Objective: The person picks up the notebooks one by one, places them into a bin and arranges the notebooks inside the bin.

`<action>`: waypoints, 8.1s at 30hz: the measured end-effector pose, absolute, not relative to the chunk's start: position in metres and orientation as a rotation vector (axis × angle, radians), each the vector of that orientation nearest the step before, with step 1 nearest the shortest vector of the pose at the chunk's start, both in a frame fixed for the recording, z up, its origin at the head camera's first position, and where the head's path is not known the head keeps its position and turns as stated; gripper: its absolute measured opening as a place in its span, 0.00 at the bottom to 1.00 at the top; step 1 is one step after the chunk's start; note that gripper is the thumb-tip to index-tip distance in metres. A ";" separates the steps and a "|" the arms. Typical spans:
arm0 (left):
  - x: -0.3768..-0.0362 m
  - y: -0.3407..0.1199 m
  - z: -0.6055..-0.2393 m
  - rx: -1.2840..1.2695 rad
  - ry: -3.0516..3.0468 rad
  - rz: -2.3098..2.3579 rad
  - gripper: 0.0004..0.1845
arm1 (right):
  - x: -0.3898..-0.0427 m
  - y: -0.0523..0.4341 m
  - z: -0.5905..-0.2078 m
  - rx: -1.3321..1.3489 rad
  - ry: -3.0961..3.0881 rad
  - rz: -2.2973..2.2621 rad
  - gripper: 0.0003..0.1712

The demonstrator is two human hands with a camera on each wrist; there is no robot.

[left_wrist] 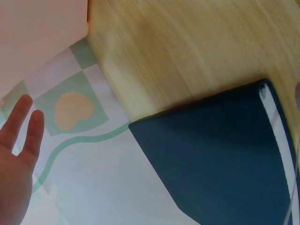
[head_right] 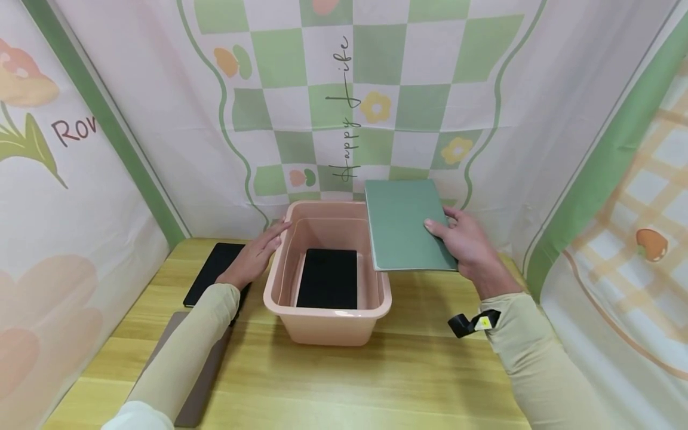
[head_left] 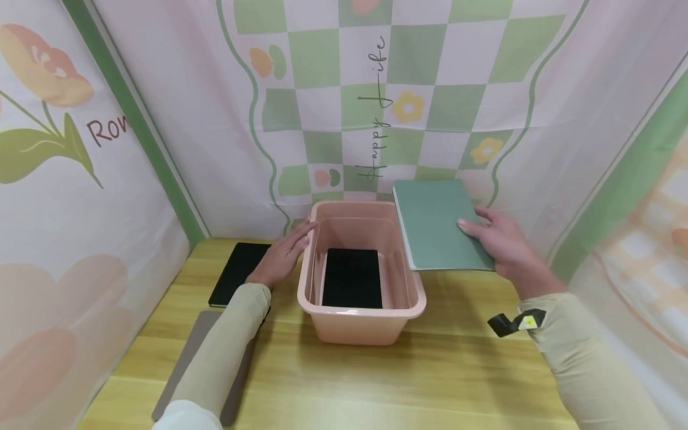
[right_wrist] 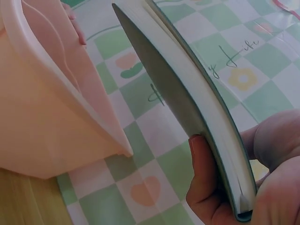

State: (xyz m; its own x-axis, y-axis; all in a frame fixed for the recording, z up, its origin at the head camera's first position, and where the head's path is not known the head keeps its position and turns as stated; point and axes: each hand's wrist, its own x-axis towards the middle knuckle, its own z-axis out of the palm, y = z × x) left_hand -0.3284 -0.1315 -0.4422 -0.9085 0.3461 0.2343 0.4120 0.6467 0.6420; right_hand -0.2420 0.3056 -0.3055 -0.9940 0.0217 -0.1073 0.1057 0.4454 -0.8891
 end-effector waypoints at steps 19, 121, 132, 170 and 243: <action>-0.330 -0.133 -0.440 -0.690 -2.760 -1.108 0.27 | -0.247 0.278 -0.298 0.041 2.511 -1.653 0.50; -0.328 -0.132 -0.439 -0.700 -2.776 -1.094 0.26 | -0.297 0.160 -0.299 0.038 2.468 -1.777 0.46; -0.329 -0.134 -0.441 -0.685 -2.775 -1.105 0.26 | -0.307 0.154 -0.302 0.029 2.495 -1.717 0.36; -0.337 -0.141 -0.439 -0.721 -2.761 -1.142 0.26 | -0.320 0.132 -0.318 -0.032 2.741 -1.295 0.48; -0.338 -0.139 -0.432 -0.707 -2.725 -1.142 0.28 | -0.376 0.113 -0.421 -0.156 2.651 -0.599 0.51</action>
State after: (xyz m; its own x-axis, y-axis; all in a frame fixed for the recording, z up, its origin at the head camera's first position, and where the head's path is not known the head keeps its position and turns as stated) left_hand -0.3376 -0.1392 -0.4322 -0.8865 0.3778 0.2671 0.4554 0.6100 0.6485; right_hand -0.3764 0.1131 -0.4214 -0.9069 -0.1964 -0.3727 -0.0171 0.9011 -0.4332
